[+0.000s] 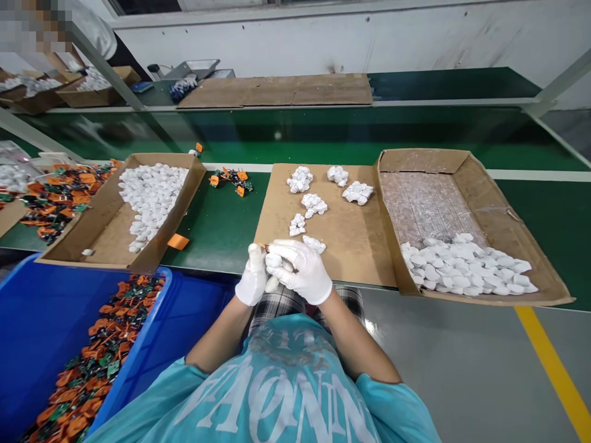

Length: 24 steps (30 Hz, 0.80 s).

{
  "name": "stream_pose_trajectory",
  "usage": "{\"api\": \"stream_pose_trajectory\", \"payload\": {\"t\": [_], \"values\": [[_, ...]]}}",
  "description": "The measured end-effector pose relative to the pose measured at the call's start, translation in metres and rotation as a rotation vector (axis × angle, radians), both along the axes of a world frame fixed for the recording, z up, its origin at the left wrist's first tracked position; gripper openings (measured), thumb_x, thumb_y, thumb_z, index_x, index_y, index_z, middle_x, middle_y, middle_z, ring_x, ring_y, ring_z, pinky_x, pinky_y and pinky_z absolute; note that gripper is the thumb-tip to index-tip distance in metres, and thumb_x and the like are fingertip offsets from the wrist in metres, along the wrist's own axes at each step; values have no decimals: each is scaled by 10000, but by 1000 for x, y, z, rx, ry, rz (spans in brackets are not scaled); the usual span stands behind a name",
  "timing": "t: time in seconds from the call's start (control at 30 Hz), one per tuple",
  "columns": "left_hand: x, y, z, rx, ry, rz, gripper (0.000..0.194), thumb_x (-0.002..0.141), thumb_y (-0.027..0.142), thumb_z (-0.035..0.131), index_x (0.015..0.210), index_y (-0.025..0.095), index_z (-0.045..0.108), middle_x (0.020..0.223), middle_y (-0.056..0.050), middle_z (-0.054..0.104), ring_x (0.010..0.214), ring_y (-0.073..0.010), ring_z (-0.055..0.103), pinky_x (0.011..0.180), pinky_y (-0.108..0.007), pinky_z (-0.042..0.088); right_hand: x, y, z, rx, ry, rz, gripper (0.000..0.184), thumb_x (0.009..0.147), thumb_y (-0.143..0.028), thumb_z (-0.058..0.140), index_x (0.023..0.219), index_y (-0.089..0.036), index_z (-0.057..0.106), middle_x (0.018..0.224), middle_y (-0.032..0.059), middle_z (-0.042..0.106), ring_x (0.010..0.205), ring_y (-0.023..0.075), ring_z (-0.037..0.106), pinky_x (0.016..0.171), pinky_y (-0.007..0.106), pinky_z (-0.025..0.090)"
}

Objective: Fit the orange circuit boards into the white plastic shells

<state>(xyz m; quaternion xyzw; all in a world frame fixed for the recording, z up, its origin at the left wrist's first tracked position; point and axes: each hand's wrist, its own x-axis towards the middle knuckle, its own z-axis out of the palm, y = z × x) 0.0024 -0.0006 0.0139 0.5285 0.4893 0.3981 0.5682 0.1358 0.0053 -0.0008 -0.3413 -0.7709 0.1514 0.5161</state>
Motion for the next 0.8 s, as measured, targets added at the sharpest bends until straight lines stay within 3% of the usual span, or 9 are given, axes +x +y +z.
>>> {"api": "stream_pose_trajectory", "payload": {"t": [0.1,0.17,0.27,0.37,0.57,0.7,0.8], "values": [[-2,0,7,-70,-105,-106,760,693,891,290,408,197,414,286,24,314,291,-74,304,346,-244,237,1,-2,0,42,3,-39,255,877,-271,629,1128,-236,601,1054,62,724,957,189,686,850,344,533],[-2,1,9,-138,-168,-129,743,677,877,378,492,172,520,291,40,320,290,-74,305,336,-232,229,2,-2,2,21,19,-40,253,873,-300,633,1118,-241,604,1028,56,726,938,194,686,834,347,536],[0,3,5,-228,-276,-194,756,616,888,449,632,151,616,288,60,325,269,-76,297,306,-220,226,3,-1,8,-52,36,21,248,868,-379,627,1075,-242,626,960,47,715,860,192,677,774,344,539],[1,4,0,-272,-381,-243,798,557,925,436,619,149,611,264,83,255,229,-64,221,270,-218,192,2,0,14,-48,28,51,168,876,-337,616,1018,-252,645,912,33,705,803,180,660,733,327,531],[-1,4,3,-233,-267,-96,628,501,734,718,593,125,596,483,1,548,305,-39,350,306,-200,227,-3,-1,18,48,-25,32,220,873,-209,605,1089,-247,619,982,49,712,894,183,662,795,328,533],[-2,4,4,-168,-236,-18,604,535,740,691,571,146,586,509,-11,566,374,-68,414,362,-224,302,-3,1,15,31,-30,15,270,872,-220,600,1141,-251,598,1008,52,715,920,187,672,814,344,543],[-5,3,2,-101,-254,-70,721,576,882,493,418,180,448,352,11,403,346,-76,361,382,-247,311,-2,1,14,9,-44,23,270,883,-245,591,1151,-265,600,1029,45,718,928,187,680,835,354,545]]}}
